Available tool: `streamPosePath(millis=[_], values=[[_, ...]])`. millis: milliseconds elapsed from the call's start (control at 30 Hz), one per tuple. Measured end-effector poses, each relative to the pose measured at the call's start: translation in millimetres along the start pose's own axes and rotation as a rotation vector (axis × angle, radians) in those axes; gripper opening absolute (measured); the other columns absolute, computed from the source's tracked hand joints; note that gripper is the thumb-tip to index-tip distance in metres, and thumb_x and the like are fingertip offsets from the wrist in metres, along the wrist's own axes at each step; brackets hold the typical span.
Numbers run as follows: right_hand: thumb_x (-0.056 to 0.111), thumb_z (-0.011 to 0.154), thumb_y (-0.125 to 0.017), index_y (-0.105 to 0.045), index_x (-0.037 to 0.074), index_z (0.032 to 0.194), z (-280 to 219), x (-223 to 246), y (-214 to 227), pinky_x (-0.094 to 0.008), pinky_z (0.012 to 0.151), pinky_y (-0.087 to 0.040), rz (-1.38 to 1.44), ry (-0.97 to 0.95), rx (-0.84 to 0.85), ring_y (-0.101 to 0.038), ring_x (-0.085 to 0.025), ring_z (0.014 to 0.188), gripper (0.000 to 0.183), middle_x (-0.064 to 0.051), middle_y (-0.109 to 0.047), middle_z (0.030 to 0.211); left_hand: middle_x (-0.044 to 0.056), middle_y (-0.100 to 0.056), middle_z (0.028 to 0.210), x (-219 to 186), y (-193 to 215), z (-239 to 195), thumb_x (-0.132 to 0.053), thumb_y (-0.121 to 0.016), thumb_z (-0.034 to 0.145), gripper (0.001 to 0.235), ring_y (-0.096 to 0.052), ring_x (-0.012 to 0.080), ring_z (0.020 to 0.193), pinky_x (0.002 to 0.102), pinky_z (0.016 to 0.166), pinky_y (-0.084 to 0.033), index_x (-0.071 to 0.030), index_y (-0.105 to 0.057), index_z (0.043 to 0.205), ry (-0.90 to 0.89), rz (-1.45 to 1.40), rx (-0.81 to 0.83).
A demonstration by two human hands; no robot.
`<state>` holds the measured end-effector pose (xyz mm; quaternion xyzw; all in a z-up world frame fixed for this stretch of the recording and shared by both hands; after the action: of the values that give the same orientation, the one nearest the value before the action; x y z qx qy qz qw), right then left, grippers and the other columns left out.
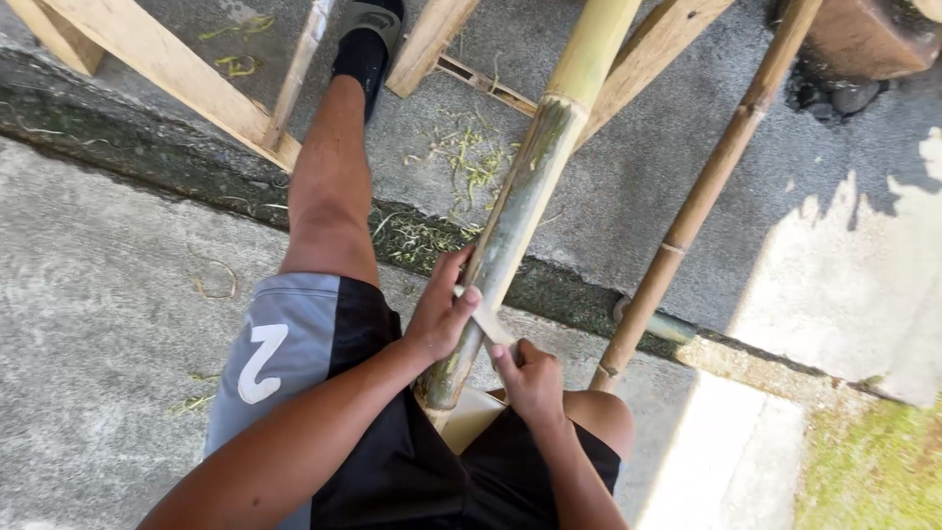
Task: Scraping the outer layer of a bamboo pole using a utility knife.
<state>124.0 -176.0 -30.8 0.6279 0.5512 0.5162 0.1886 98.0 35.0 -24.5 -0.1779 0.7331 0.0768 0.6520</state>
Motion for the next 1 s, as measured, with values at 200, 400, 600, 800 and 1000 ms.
streamPosePath(millis=[200, 400, 600, 800, 1000], values=[[0.067, 0.083, -0.065, -0.064, 0.002, 0.072, 2, 32, 21, -0.049, 0.054, -0.049, -0.119, 0.060, -0.039, -0.065, -0.037, 0.054, 0.066, -0.017, -0.064, 0.057, 0.017, -0.054, 0.127, -1, 7, -1, -0.063, -0.055, 0.096, 0.089, -0.057, 0.0255, 0.114, 0.036, 0.098, -0.047, 0.006, -0.042, 0.150, 0.018, 0.006, -0.032], [0.079, 0.080, -0.059, -0.057, 0.002, 0.062, 18, 50, 21, -0.049, 0.053, -0.047, -0.187, 0.150, -0.080, -0.062, -0.038, 0.052, 0.079, -0.017, -0.060, 0.056, 0.020, -0.062, 0.129, -3, 5, 3, -0.052, -0.060, 0.100, 0.075, -0.058, 0.0225, 0.120, 0.036, 0.105, -0.044, 0.008, -0.050, 0.144, 0.040, -0.058, -0.130], [0.084, 0.081, -0.051, -0.056, 0.004, 0.062, 24, 28, -5, -0.049, 0.051, -0.047, -0.057, 0.144, -0.078, -0.060, -0.037, 0.048, 0.083, -0.015, -0.056, 0.050, 0.018, -0.067, 0.121, -22, 0, -5, -0.048, -0.057, 0.102, 0.072, -0.061, 0.0159, 0.106, 0.030, 0.091, -0.050, 0.010, -0.050, 0.145, 0.154, -0.387, -0.177], [0.084, 0.081, -0.050, -0.057, 0.004, 0.063, 24, 31, -3, -0.049, 0.050, -0.047, -0.088, 0.192, -0.105, -0.060, -0.038, 0.048, 0.082, -0.015, -0.057, 0.051, 0.015, -0.067, 0.119, -20, -4, -2, -0.040, -0.060, 0.101, 0.064, -0.063, 0.0156, 0.107, 0.030, 0.092, -0.051, 0.009, -0.048, 0.140, 0.134, -0.234, -0.295], [0.085, 0.080, -0.052, -0.056, 0.005, 0.060, 19, 38, 5, -0.049, 0.051, -0.049, -0.165, 0.147, -0.077, -0.061, -0.037, 0.048, 0.082, -0.014, -0.057, 0.050, 0.011, -0.069, 0.106, 6, -2, -3, -0.038, -0.054, 0.106, 0.050, -0.060, 0.0146, 0.095, 0.031, 0.084, -0.051, 0.004, -0.062, 0.132, 0.234, -0.267, -0.333]])
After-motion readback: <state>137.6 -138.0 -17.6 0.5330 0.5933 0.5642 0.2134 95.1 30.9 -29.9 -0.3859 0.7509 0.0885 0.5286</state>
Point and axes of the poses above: each hand's wrist, its own z-axis towards the middle knuckle, its own y-axis out of the back of the hand, x = y × z, the point moved 10 cm from there along z, towards the middle knuckle
